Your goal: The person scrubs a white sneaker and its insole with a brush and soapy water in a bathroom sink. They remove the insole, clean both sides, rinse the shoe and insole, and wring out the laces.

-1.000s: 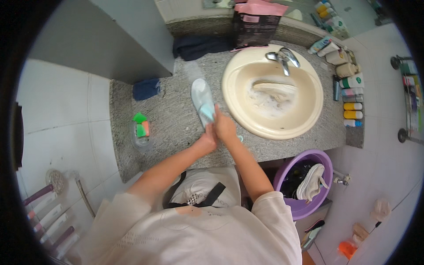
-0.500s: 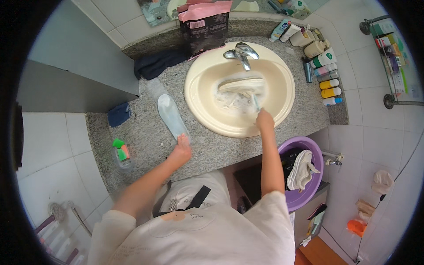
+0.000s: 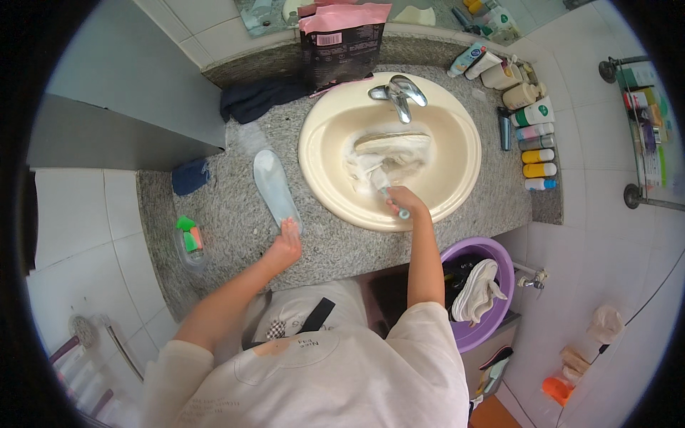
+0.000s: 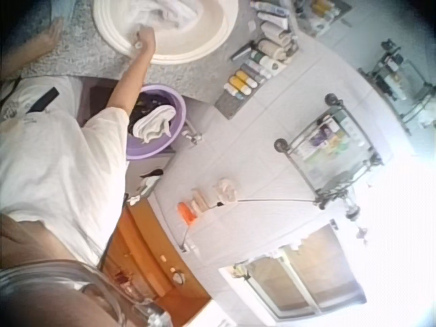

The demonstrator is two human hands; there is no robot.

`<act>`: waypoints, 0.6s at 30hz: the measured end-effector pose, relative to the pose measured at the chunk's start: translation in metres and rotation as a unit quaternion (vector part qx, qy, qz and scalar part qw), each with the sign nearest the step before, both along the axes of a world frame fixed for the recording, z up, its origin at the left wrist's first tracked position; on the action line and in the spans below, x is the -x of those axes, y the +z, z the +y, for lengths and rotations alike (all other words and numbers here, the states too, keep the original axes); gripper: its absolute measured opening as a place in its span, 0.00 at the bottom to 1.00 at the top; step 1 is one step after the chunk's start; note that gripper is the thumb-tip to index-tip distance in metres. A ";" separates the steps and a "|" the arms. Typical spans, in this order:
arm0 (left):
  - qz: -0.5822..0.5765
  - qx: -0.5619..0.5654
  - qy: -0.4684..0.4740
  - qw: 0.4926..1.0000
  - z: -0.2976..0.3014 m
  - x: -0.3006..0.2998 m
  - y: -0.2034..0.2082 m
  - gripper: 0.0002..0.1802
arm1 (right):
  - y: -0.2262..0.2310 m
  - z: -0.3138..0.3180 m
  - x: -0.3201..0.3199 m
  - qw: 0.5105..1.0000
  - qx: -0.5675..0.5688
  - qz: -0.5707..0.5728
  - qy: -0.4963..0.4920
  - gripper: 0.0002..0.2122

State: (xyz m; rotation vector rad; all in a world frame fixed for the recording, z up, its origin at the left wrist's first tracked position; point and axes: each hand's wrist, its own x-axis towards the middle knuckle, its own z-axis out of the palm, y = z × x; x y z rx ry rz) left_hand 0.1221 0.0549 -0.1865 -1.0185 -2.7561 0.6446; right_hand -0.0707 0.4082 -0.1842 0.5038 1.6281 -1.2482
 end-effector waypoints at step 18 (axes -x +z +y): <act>-0.053 -0.110 -0.002 0.993 0.001 -0.002 -0.010 0.19 | 0.100 -0.199 -0.156 0.811 -0.145 0.499 0.267 0.21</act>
